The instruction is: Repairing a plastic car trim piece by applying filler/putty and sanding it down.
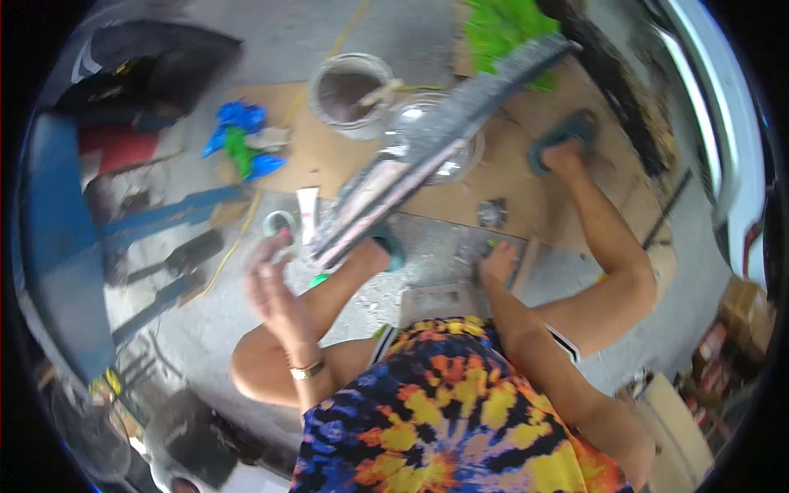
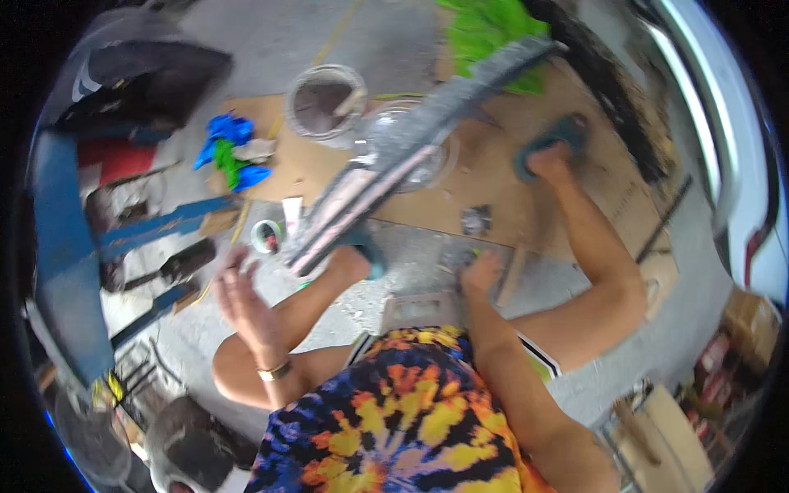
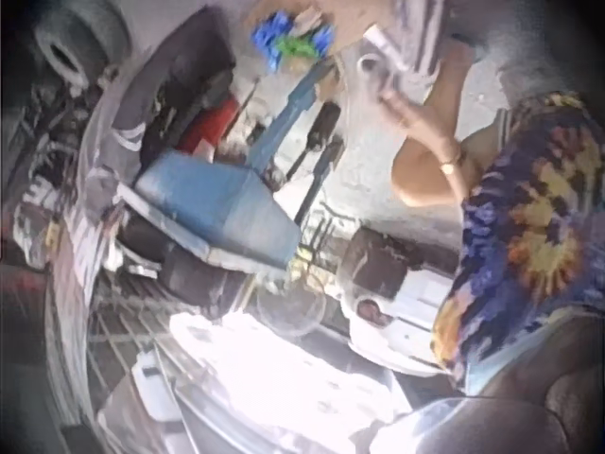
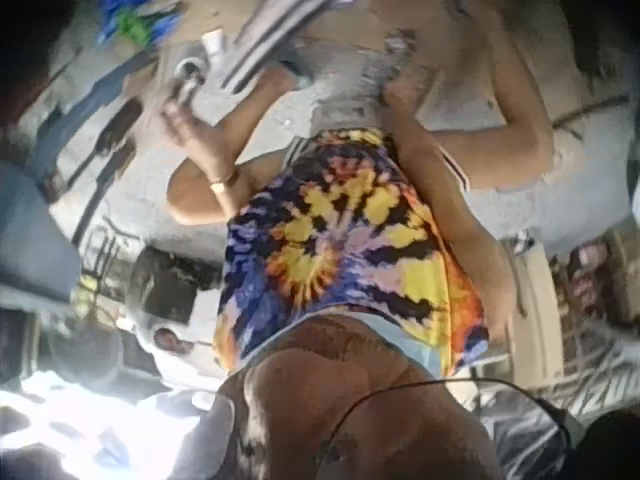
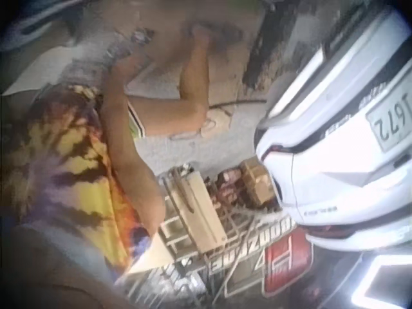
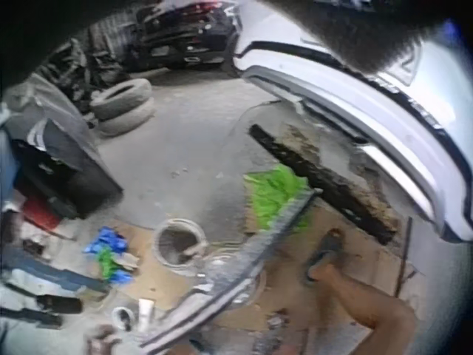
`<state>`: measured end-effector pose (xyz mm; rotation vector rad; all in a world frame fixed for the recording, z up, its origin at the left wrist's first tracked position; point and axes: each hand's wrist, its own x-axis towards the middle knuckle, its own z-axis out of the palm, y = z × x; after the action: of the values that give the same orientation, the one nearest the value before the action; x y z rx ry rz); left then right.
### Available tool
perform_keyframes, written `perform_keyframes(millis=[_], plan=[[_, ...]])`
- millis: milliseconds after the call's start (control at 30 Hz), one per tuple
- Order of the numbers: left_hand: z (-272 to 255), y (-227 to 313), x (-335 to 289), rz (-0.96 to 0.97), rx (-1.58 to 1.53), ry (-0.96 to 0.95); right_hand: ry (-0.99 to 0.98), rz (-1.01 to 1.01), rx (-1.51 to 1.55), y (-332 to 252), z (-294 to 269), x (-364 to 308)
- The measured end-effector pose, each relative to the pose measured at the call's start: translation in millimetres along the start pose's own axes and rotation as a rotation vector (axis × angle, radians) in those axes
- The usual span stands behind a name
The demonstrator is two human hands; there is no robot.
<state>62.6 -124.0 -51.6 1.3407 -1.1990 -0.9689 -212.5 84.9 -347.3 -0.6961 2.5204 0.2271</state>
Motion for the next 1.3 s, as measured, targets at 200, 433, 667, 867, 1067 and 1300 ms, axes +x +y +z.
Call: perform_keyframes(millis=[200, 433, 667, 867, 1067, 1300], plan=[[23.6, 13.8, -70.4, -0.071, 0.020, -0.453, 0.094, -0.476, -0.021, -17.1, -21.6, 2.9], [50.7, 9.0, -108.4, -0.017, -0.010, -0.832, -0.056, -0.538, 0.013, -4.0, -3.5, 23.6], [42.9, -6.1, -118.1, 0.126, 0.261, -0.921, -0.092, -0.551, 0.064, -16.7, 15.1, 37.3], [23.7, -21.9, -134.8, 0.171, 0.432, -0.996, -0.030, -0.611, -0.044, -23.2, 8.9, 22.8], [25.7, -17.9, -143.5, 0.158, 0.546, -1.050, -0.061, -0.881, -0.123, -23.5, 30.2, 23.8], [28.0, -17.2, -141.7, 0.176, 0.559, -1.032, -0.127, -0.954, -0.154, -30.8, 29.8, 27.7]])
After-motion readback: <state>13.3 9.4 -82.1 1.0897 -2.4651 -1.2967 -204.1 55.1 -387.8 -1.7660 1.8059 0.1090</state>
